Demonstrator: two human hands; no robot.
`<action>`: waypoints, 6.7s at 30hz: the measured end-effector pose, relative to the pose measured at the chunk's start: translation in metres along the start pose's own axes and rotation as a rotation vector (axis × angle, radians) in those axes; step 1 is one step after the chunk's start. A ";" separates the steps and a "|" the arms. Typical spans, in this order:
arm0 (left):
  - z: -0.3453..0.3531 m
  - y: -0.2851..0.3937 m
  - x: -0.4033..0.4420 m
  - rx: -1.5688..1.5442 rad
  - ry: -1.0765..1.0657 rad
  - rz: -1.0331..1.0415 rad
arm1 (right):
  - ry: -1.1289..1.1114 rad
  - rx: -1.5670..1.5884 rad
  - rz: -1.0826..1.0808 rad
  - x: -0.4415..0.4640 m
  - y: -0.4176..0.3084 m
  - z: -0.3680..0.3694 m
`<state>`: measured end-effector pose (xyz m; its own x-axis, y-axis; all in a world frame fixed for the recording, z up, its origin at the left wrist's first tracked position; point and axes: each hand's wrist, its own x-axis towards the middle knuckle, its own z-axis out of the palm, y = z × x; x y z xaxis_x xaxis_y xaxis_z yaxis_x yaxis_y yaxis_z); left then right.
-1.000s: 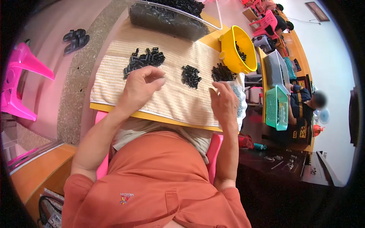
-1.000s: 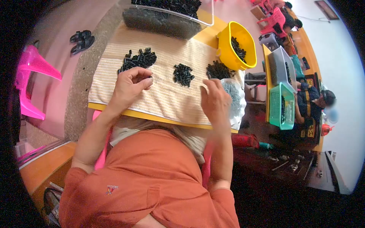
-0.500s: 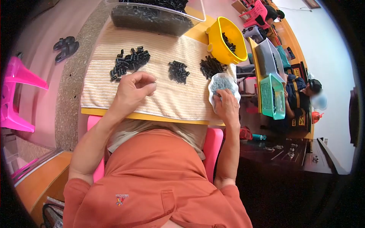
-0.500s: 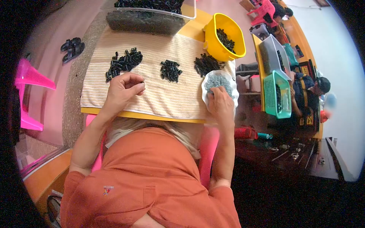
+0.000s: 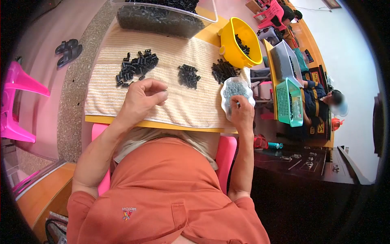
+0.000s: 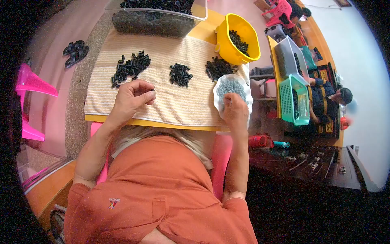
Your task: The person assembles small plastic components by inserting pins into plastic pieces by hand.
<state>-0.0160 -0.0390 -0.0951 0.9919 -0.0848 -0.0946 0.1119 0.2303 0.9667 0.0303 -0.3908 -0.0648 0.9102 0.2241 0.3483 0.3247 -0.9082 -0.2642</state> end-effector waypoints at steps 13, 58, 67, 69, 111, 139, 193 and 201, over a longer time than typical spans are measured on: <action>0.005 0.004 -0.003 -0.088 -0.053 -0.067 | 0.148 0.164 0.057 0.000 -0.015 -0.004; 0.009 0.003 -0.006 -0.235 -0.102 -0.101 | -0.102 1.239 0.195 0.000 -0.136 0.053; 0.010 -0.001 -0.007 -0.242 -0.101 -0.087 | -0.092 0.801 0.045 0.007 -0.122 0.072; 0.008 -0.002 -0.005 -0.221 -0.114 -0.078 | -0.127 0.888 0.152 0.008 -0.118 0.069; 0.013 0.000 -0.009 -0.482 -0.132 -0.238 | -0.086 1.233 0.210 -0.006 -0.155 0.055; 0.019 -0.003 -0.015 -0.746 -0.120 -0.339 | -0.114 1.168 -0.076 -0.007 -0.153 0.058; 0.014 0.003 -0.011 -0.504 -0.174 -0.273 | -0.073 0.496 -0.131 0.035 -0.077 0.048; 0.014 0.002 -0.011 -0.505 -0.168 -0.266 | -0.094 0.746 -0.070 0.024 -0.074 0.053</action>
<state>-0.0273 -0.0515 -0.0888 0.9074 -0.3454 -0.2393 0.4108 0.6090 0.6785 0.0421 -0.2993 -0.0849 0.8881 0.3324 0.3175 0.4404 -0.4176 -0.7947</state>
